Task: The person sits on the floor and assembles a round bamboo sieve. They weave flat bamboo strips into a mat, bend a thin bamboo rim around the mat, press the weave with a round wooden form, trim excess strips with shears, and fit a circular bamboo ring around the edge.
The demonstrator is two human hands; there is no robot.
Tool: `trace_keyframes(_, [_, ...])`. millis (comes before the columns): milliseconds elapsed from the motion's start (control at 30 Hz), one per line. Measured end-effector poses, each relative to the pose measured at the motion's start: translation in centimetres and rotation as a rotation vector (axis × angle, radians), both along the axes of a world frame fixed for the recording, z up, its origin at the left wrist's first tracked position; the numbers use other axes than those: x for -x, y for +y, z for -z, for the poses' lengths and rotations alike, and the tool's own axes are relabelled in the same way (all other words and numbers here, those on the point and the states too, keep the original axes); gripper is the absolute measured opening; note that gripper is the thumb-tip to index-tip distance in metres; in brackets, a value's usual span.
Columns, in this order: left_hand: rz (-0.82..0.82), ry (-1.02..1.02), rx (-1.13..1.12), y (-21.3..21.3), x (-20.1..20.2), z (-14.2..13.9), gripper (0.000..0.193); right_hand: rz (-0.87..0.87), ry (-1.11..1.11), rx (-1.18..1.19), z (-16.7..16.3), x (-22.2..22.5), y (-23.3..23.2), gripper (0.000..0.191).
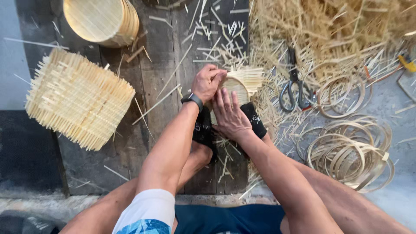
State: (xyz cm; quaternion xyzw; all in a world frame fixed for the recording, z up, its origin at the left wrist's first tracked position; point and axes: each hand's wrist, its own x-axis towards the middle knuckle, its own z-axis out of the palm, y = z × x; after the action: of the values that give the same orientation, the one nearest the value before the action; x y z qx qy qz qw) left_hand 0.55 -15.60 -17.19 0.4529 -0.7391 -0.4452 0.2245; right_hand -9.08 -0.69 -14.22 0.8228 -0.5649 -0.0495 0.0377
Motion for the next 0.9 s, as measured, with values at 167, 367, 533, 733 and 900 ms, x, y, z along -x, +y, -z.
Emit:
trace_keyframes(167, [0.063, 0.035, -0.031, 0.7, 0.2, 0.0, 0.018, 0.108, -0.049, -0.074, 0.7, -1.3, 1.8, 0.102])
trace_keyframes(367, [0.059, 0.046, 0.024, 1.1, -0.2, -0.3, 0.018, 0.143, -0.226, -0.038, 1.0, -2.0, 2.5, 0.087])
trace_keyframes(533, [0.051, 0.041, -0.02, 1.2, 0.0, -0.2, 0.017, 0.088, -0.164, 0.204, 1.4, -1.8, 2.5, 0.064])
trace_keyframes(733, [0.066, 0.078, 0.019, 1.1, 0.3, -0.9, 0.015, 0.116, -0.269, -0.053, -3.0, -0.8, 1.6, 0.074])
trace_keyframes(900, [0.133, 0.046, 0.129, 0.1, 0.3, -1.0, 0.02, 0.465, -0.526, -0.224, -5.0, 4.4, -3.2, 0.062])
